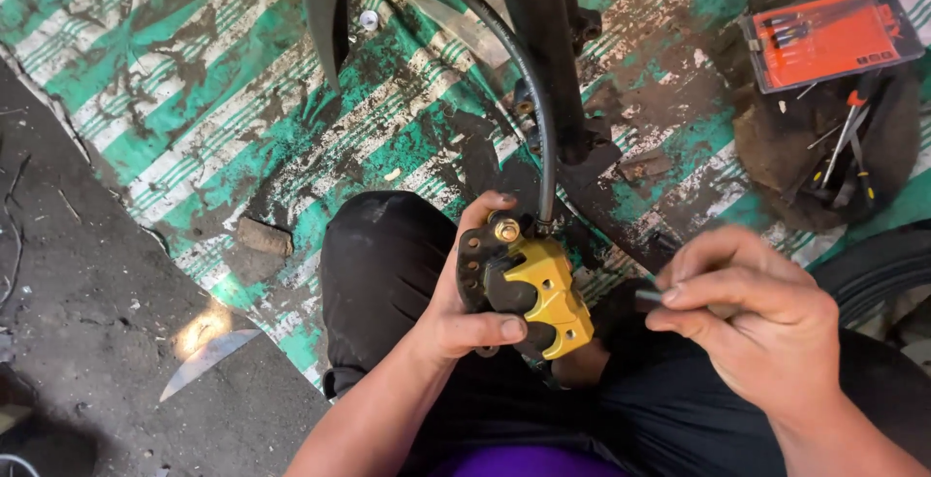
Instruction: The person installs brake pads into a gold motorcycle brake caliper and tightens the retaining screws with a hex key. The person holds the caliper, inserts the pads, and secures them with a tool.
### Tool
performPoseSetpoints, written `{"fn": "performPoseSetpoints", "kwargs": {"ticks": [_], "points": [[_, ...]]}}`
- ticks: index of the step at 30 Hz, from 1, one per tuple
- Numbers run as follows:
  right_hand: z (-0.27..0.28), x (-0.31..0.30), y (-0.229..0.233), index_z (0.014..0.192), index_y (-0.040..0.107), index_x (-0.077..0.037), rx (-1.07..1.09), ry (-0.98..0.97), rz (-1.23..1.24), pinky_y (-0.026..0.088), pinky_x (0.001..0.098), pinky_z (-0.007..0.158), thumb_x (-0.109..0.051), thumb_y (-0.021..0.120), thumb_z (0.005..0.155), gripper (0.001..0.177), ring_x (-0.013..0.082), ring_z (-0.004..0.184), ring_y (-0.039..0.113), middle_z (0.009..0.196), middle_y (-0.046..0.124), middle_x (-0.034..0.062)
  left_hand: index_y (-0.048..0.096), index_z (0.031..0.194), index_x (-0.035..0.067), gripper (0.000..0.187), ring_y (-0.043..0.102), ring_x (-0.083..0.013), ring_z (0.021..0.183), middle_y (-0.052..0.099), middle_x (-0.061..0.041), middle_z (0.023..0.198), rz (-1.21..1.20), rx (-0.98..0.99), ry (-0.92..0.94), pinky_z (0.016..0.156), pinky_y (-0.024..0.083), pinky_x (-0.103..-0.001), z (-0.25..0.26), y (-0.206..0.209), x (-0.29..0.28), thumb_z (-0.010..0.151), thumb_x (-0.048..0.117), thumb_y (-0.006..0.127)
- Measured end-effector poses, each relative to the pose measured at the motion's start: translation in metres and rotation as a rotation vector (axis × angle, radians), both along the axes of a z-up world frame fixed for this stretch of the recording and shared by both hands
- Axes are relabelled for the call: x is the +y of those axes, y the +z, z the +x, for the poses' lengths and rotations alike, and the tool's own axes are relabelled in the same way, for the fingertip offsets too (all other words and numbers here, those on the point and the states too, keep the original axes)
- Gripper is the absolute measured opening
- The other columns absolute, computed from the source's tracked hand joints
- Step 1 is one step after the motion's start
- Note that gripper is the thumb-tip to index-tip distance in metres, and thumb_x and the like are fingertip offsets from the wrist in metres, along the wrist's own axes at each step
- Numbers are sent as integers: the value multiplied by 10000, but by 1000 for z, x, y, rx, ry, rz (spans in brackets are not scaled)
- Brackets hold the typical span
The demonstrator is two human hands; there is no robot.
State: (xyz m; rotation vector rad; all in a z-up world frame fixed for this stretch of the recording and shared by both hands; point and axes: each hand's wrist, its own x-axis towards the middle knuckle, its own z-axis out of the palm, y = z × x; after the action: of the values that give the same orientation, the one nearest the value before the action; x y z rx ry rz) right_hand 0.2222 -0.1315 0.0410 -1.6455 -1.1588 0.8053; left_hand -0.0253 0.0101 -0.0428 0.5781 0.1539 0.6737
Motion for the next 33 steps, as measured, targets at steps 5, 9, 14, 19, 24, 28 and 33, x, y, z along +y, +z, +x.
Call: {"fn": "performPoseSetpoints", "kwargs": {"ticks": [5,9,14,19,24,28,33], "points": [[-6,5,2,913,775,-55,-111,42,93,621,263,803,35,906,735,239,179,905,773,990,779,74,265,1674,140,1116,670,-351,1237,669,-186,1374,36,57,8,1101,543,-472,-3,-1,-2,756,18,886],[-10,4,1,889,766,-72,-91,118,43,741,274,855,-15,926,710,246,210,1004,899,1091,846,82,295,1633,125,1062,646,-270,1190,645,-122,1335,96,164,25,1065,528,-401,-2,4,-1,760,80,899],[-20,7,7,1099,793,-17,-57,116,-73,665,213,647,20,790,863,239,117,703,829,951,839,61,299,1604,109,1048,641,-265,1167,639,-128,1313,109,239,21,1060,522,-400,-1,5,-1,749,128,905],[-17,24,17,1192,795,-42,-184,116,-316,534,263,604,-47,671,928,292,130,676,697,1181,831,6,263,1618,138,1068,680,-378,1237,672,-248,1401,-23,101,-37,1117,548,-489,-3,7,1,765,56,900],[-27,25,21,1163,782,-7,-215,106,-143,621,268,728,60,689,882,303,154,813,798,1063,845,55,252,1622,153,1091,695,-419,1238,678,-264,1375,-71,55,-39,1091,579,-525,-2,5,1,758,41,908],[-29,24,34,1017,796,48,-148,79,37,705,312,865,97,832,769,255,236,951,870,1081,875,133,309,1608,125,1046,633,-300,1235,627,-139,1388,46,180,23,1092,524,-429,-2,6,0,743,100,896],[-41,24,41,976,759,28,-175,-44,72,683,229,744,101,876,777,242,195,895,869,1079,820,151,290,1618,115,1026,649,-254,1166,660,-110,1312,101,225,42,1049,526,-385,1,8,-1,777,27,872]]}}
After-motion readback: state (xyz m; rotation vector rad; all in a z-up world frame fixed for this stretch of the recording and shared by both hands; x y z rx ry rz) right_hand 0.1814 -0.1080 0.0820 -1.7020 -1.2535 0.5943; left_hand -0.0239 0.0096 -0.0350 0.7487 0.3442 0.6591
